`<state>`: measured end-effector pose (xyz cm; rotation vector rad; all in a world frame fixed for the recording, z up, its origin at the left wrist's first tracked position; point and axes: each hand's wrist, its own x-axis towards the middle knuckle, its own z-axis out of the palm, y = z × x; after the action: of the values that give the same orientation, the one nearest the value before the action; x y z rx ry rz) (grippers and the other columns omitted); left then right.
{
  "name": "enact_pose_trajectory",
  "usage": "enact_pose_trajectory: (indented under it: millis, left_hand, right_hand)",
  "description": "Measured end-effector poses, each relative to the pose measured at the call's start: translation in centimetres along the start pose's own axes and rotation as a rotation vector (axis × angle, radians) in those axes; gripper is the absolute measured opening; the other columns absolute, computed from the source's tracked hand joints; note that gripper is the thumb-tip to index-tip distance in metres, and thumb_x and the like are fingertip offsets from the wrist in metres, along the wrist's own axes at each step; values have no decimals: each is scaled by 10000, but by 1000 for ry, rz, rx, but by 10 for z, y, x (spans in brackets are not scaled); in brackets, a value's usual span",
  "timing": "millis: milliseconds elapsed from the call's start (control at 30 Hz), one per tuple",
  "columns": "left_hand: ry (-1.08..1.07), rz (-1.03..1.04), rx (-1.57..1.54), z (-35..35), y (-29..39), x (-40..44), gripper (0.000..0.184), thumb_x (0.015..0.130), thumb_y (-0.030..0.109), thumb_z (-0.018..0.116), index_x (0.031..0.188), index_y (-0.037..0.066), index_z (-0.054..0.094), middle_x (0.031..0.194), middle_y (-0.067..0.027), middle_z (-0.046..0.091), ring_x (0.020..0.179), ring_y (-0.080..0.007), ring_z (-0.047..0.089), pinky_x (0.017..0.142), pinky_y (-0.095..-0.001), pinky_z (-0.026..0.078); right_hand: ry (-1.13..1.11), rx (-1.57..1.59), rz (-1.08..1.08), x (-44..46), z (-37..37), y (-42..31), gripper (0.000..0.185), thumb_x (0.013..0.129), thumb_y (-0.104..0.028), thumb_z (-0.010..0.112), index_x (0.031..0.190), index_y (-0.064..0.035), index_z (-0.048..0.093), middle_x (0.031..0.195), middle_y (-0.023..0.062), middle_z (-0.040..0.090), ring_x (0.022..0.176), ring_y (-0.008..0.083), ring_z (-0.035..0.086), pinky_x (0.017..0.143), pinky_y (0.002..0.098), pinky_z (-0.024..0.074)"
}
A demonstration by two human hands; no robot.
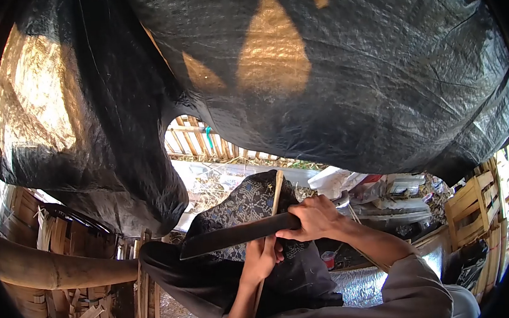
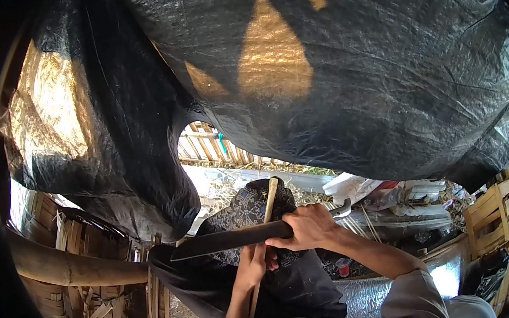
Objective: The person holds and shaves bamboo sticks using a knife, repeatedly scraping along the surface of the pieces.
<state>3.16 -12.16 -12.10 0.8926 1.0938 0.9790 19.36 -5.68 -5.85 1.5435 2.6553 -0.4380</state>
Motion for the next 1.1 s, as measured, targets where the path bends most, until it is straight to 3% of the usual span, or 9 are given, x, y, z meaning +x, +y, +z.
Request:
enact_pose_trajectory:
  millis: [67, 267, 467, 567, 633, 800, 867, 1000, 1100]
  left_hand:
    - [-17, -11, 43, -1, 9, 6, 261, 960, 163, 371, 942, -59, 507, 629, -49, 524, 489, -109, 550, 438, -247, 433]
    - [223, 588, 524, 4, -17, 17, 215, 935, 117, 435, 847, -46, 545, 575, -109, 562, 468, -195, 574, 446, -318, 436]
    - [296, 336, 626, 14, 3, 10, 216, 913, 108, 470, 756, -29, 528, 567, -179, 562, 539, -346, 596, 472, -384, 442]
    - [342, 364, 744, 17, 4, 7, 191, 909, 100, 471, 777, -25, 528, 566, -207, 552, 545, -386, 577, 453, -411, 428]
    - [454, 714, 730, 20, -3, 11, 190, 904, 110, 479, 772, -26, 492, 512, -242, 510, 484, -414, 542, 380, -467, 388]
    - [374, 416, 801, 28, 1, -1, 200, 901, 141, 495, 769, -6, 465, 488, -241, 498, 469, -425, 531, 378, -492, 384]
    - [390, 454, 838, 28, -1, 3, 196, 903, 144, 491, 771, 0, 468, 480, -239, 492, 467, -421, 531, 383, -489, 389]
    - [325, 435, 773, 24, 0, 3, 210, 899, 132, 493, 737, 1, 471, 478, -243, 483, 466, -421, 521, 378, -469, 391]
    - [174, 292, 507, 6, -7, 8, 293, 938, 184, 448, 723, -8, 500, 454, -141, 498, 373, -281, 524, 339, -358, 372]
  right_hand:
    - [47, 20, -16, 2, 3, -1, 588, 699, -658, 570, 684, -72, 627, 540, 127, 586, 519, 312, 612, 534, 403, 502]
    - [86, -133, 24, 2, -4, 1, 758, 709, -761, 459, 679, -31, 659, 506, 165, 565, 451, 279, 603, 421, 386, 483]
    - [358, -72, 109, 25, 9, 46, 794, 759, -711, 452, 651, 54, 632, 590, 231, 575, 576, 341, 614, 494, 436, 475]
    - [-19, 20, 202, 10, -13, 14, 678, 759, -646, 521, 719, 15, 669, 546, 218, 570, 517, 354, 601, 519, 430, 493]
    - [1, -94, 43, 7, -13, 9, 696, 711, -681, 550, 667, 6, 651, 517, 206, 551, 486, 336, 594, 487, 435, 487]
    - [185, 87, 350, 46, -24, 49, 710, 797, -620, 490, 580, 48, 593, 488, 188, 532, 443, 309, 570, 432, 416, 456]
    - [159, -30, 185, 37, -6, 47, 683, 825, -571, 480, 565, 52, 587, 493, 205, 534, 455, 310, 574, 444, 423, 457]
    - [24, 212, 383, 25, 4, 41, 727, 872, -597, 347, 676, 48, 619, 674, 245, 602, 686, 365, 613, 684, 458, 472]
    - [-75, 443, 508, 23, 11, 45, 848, 856, -679, 234, 708, 55, 633, 690, 237, 615, 797, 365, 624, 734, 483, 454]
